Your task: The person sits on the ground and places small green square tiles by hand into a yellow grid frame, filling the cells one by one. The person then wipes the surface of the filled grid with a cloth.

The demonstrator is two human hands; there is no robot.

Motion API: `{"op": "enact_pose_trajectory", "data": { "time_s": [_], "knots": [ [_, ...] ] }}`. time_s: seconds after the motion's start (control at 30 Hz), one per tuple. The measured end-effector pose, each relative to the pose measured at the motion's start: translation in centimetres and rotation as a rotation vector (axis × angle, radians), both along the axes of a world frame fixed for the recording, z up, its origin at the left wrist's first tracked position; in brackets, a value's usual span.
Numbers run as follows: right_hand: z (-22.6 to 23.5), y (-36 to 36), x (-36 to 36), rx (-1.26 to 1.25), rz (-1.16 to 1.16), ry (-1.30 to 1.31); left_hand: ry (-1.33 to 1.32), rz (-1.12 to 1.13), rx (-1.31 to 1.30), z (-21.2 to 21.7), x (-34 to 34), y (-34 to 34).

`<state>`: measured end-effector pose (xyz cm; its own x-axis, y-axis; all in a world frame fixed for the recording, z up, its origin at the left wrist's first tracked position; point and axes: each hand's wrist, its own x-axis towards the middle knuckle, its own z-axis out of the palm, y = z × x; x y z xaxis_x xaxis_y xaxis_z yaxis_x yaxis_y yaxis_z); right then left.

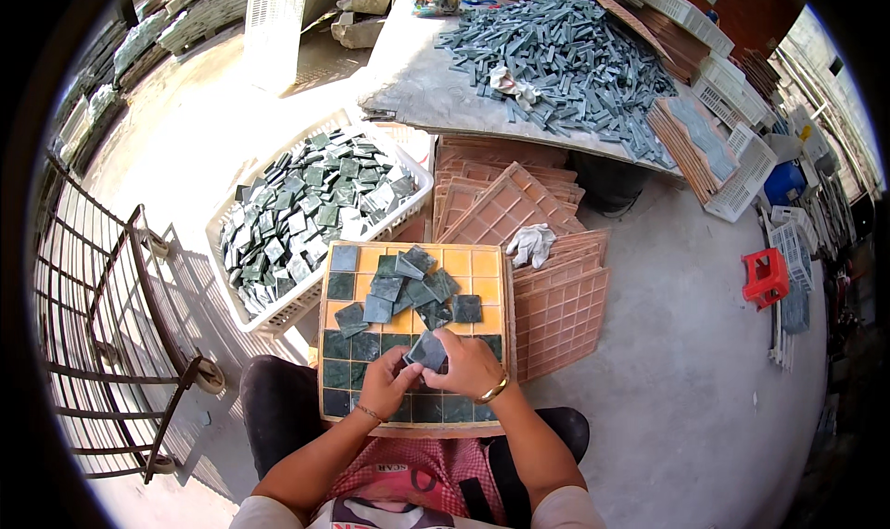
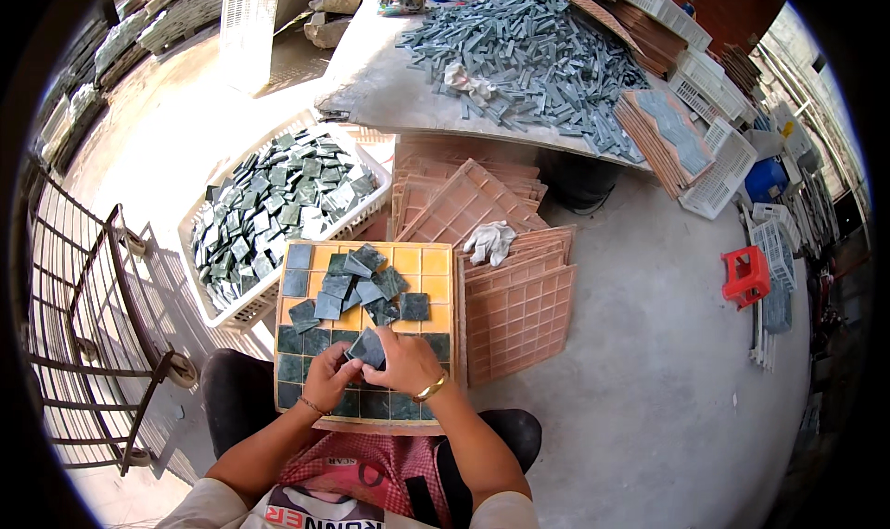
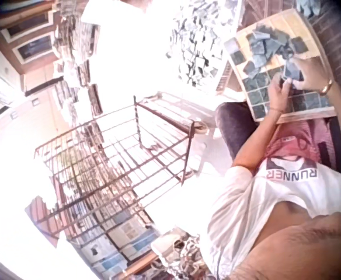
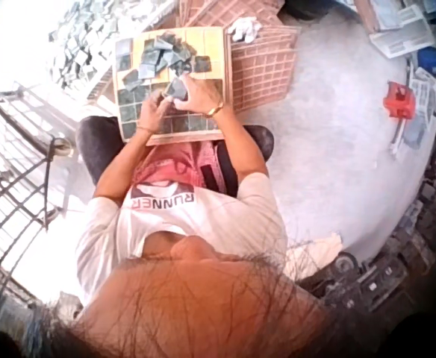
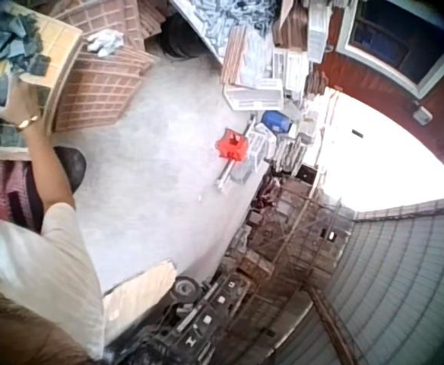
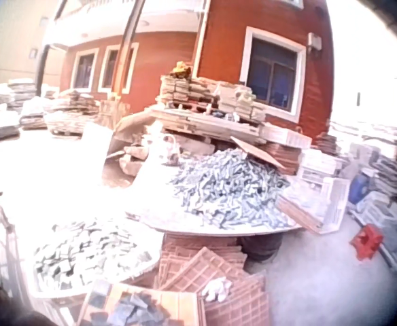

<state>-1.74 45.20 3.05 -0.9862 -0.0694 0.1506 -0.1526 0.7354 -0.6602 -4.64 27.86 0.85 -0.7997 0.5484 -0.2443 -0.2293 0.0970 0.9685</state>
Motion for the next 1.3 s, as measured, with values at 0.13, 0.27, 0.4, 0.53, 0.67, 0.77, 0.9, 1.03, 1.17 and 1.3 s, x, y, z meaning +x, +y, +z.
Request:
{"op": "enact_pose_trajectory", "data": {
  "time_s": [0.13, 0.27, 0.4, 0.53, 0.67, 0.77, 0.9, 1.03, 1.17, 1.3],
  "knots": [
    [-0.3, 0.8, 0.3, -0.153, 0.002, -0.077, -0.132, -0.031, 0.052, 0.4, -0.3, 0.3],
    [0.0, 1.1, 0.1, -0.088, -0.028, -0.067, -0.143, -0.025, 0.009, 1.4, -0.7, 1.0],
    [0.4, 3.7, -0.9, 0.009, -0.31, 0.042, -0.149, 0.018, 0.003, 0.5, -0.7, 0.4],
    [-0.6, 9.8, -1.6, -1.004, -0.224, -0.174, -0.26, 0.091, 0.071, -0.9, 0.3, -1.4],
    [-2.0, 11.0, -2.1, -1.334, -0.206, -0.306, -0.298, 0.091, 0.046, -1.7, 0.9, -2.0],
    [-2.3, 12.0, -2.6, -0.824, -0.374, -0.345, -0.271, 0.099, 0.014, -1.3, 0.5, -1.9],
    [-3.7, 12.6, -2.7, -0.113, -0.284, 0.027, -0.271, 0.118, 0.022, -0.8, -0.2, -1.5],
    [-4.6, 11.9, -2.3, -0.113, -0.23, -0.028, -0.275, 0.108, 0.005, -0.9, -0.3, -1.4],
    [-3.5, 10.2, -2.7, -0.213, -0.409, -0.097, -0.287, 0.11, 0.002, -1.2, -0.1, -0.9],
    [-4.3, 9.8, -2.4, -0.049, -0.266, -0.023, -0.292, 0.083, 0.042, -1.3, 0.0, -0.7]
  ]
}}
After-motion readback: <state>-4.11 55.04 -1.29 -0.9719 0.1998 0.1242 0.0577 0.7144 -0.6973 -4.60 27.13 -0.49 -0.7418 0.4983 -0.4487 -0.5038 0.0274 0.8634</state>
